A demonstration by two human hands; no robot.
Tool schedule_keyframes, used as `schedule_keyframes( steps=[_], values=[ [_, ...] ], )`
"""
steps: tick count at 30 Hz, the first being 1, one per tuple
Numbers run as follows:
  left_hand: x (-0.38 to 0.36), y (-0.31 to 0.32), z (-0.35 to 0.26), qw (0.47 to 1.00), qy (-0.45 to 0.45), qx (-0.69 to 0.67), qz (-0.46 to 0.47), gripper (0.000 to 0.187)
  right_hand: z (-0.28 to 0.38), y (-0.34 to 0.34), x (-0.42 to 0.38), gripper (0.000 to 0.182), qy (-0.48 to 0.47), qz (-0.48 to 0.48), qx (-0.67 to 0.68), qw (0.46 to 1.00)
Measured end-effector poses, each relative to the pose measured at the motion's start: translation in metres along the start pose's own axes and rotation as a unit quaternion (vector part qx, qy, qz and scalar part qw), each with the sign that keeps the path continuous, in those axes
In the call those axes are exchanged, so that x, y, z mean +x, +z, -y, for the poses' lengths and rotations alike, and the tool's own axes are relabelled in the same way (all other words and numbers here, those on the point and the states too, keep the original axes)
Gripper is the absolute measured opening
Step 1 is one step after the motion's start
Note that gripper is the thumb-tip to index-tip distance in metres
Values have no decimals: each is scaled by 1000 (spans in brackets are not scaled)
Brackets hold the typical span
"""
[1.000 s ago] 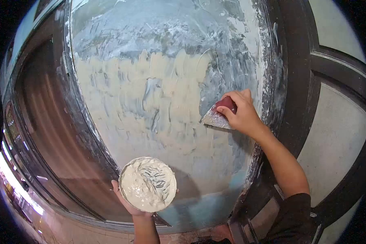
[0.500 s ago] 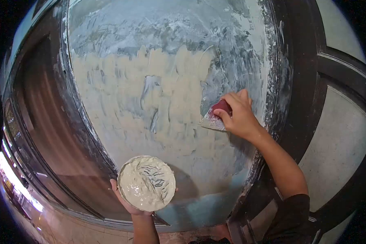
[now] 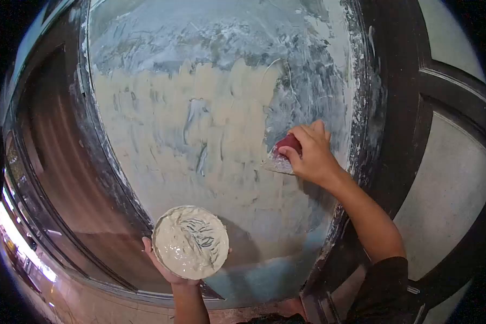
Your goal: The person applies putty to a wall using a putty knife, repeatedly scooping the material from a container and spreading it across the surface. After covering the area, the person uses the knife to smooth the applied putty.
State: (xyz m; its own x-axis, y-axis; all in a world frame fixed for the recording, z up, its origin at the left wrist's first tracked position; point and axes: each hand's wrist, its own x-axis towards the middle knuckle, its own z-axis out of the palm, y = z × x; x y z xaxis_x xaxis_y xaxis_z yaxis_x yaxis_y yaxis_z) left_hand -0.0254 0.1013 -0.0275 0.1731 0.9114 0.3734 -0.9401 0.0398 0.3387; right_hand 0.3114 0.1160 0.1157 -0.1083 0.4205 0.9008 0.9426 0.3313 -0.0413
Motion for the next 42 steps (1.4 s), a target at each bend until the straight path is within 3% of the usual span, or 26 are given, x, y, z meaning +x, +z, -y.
schedule_keyframes(
  steps=[3, 8, 10, 12, 13, 15, 17, 19, 20, 23, 24, 25, 28, 30, 31, 33, 37, 39, 41, 42],
  values=[
    [3, -2, 0, 999, 7, 41, -16, 91, 5, 0, 13, 30, 28, -22, -4, 999],
    [-1, 5, 0, 998, -3, -44, -49, 90, 0, -23, 46, 29, 117, -83, 55, 988],
    [-2, 2, -3, 995, -3, -65, -73, 91, -2, -23, 27, 28, 92, -49, 49, 993],
    [-8, 0, -9, 1000, 5, 20, -23, 92, -2, -14, 5, 29, 82, 25, 50, 995],
    [-8, 0, -11, 999, 8, 20, -24, 92, -5, -9, 1, 29, 80, 25, 52, 995],
    [-10, 1, -13, 1000, 1, 13, -11, 93, -10, 1, -2, 33, -30, -19, -43, 998],
    [-13, 13, -13, 999, -18, -27, 7, 94, -14, 0, 13, 35, -20, -31, -35, 999],
    [-15, 11, -13, 1000, 0, -22, 22, 92, -9, -10, 33, 37, 87, -61, 21, 994],
    [-11, -1, -10, 1000, 3, 15, -26, 93, -8, -18, 41, 35, 94, -79, 44, 992],
    [-21, 8, -10, 998, 35, -23, -53, 91, -16, -22, 35, 34, 113, -68, 87, 987],
    [-22, 5, -10, 997, 39, -25, -54, 91, -23, -12, 25, 34, 103, -65, 73, 990],
    [-23, -1, -12, 997, 34, -23, -60, 92, -20, -14, 15, 33, 109, 11, 61, 992],
    [-27, -3, -16, 996, 25, -41, -70, 93, -17, 3, -3, 35, 46, 22, 44, 998],
    [-32, 1, -17, 996, 19, -55, -71, 93, -15, 8, 0, 34, -28, -24, -20, 999],
    [-35, 4, -17, 997, 24, -54, -54, 92, -11, 5, 9, 34, -28, -23, -17, 999],
    [-39, 10, -15, 998, 28, -50, -38, 92, -5, -9, 38, 36, 89, -30, 41, 995],
    [-49, 17, -13, 999, 15, -34, -34, 92, -9, -28, 60, 35, 159, -78, 120, 977],
    [-51, 19, -12, 999, 15, -29, -27, 92, -10, -28, 45, 33, 128, -64, 117, 983],
    [-51, 18, -12, 999, 22, -29, -22, 92, -7, -16, 20, 29, 96, 9, 78, 992],
    [-51, 14, -13, 990, 39, -123, -57, 92, -6, -8, 8, 29, 95, 10, 78, 992]
  ],
)
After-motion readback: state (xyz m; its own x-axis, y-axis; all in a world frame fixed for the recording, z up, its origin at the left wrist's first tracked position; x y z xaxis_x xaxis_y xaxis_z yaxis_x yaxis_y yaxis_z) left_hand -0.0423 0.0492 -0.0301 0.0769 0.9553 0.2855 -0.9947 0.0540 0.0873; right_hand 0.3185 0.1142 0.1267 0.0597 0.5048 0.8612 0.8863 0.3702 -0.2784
